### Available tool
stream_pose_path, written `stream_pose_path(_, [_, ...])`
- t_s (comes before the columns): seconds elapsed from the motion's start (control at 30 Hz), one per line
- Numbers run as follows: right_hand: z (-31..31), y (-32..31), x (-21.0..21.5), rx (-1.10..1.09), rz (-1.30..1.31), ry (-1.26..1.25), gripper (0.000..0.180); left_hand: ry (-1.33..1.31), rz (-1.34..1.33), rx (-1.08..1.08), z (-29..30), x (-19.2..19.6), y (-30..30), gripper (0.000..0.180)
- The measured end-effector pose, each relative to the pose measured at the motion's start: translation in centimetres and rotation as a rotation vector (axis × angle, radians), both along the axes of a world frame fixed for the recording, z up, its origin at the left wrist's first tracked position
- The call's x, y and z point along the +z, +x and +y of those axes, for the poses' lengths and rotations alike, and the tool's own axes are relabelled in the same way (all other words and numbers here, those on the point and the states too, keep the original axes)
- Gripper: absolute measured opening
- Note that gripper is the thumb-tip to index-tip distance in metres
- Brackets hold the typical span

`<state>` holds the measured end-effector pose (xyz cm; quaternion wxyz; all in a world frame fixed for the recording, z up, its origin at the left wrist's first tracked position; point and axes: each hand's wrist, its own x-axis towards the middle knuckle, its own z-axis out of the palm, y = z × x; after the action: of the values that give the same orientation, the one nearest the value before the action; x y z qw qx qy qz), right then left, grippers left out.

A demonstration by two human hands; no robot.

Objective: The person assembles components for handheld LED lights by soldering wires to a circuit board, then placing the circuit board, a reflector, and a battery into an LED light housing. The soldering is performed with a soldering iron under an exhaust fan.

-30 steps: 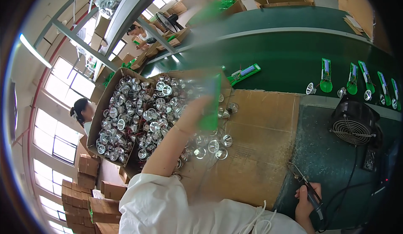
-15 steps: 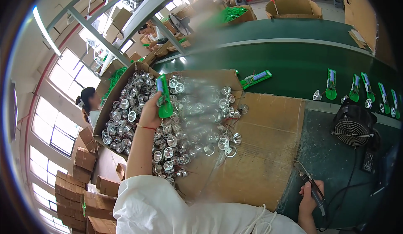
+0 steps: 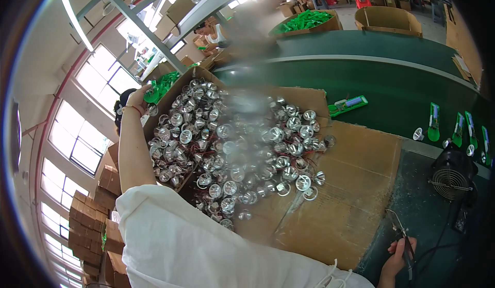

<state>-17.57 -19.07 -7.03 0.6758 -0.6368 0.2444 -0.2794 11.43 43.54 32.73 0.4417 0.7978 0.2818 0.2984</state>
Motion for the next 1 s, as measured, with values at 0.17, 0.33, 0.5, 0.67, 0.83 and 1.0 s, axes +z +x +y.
stream_pose_path(0.17, [-0.3, -0.2, -0.5, -0.031, -0.004, -0.022, 0.014, -0.009, 0.049, 0.115, 3.2, 0.2, -1.4, 0.024])
stream_pose_path(0.33, [-0.9, 0.3, -0.8, -0.027, -0.008, -0.005, 0.014, -0.007, 0.061, 0.13, 4.7, -0.4, -1.0, 0.02])
stream_pose_path(0.5, [-0.3, 0.7, -0.5, -0.03, 0.025, -0.03, 0.015, -0.092, 0.205, -0.042, 6.8, -2.4, -0.7, 0.02])
stream_pose_path(0.67, [0.3, 0.8, 0.7, -0.036, 0.06, -0.012, 0.016, 0.064, 0.146, -0.184, 4.9, -3.6, -1.7, 0.027])
stream_pose_path(0.83, [-0.1, 0.5, 0.3, -0.008, 0.049, -0.02, 0.015, 0.255, 0.181, -0.262, 4.8, -4.4, -2.1, 0.028])
stream_pose_path(1.0, [0.0, 0.5, 0.3, 0.0, 0.048, -0.048, 0.016, 0.343, 0.172, -0.174, 5.6, -5.4, -1.4, 0.032])
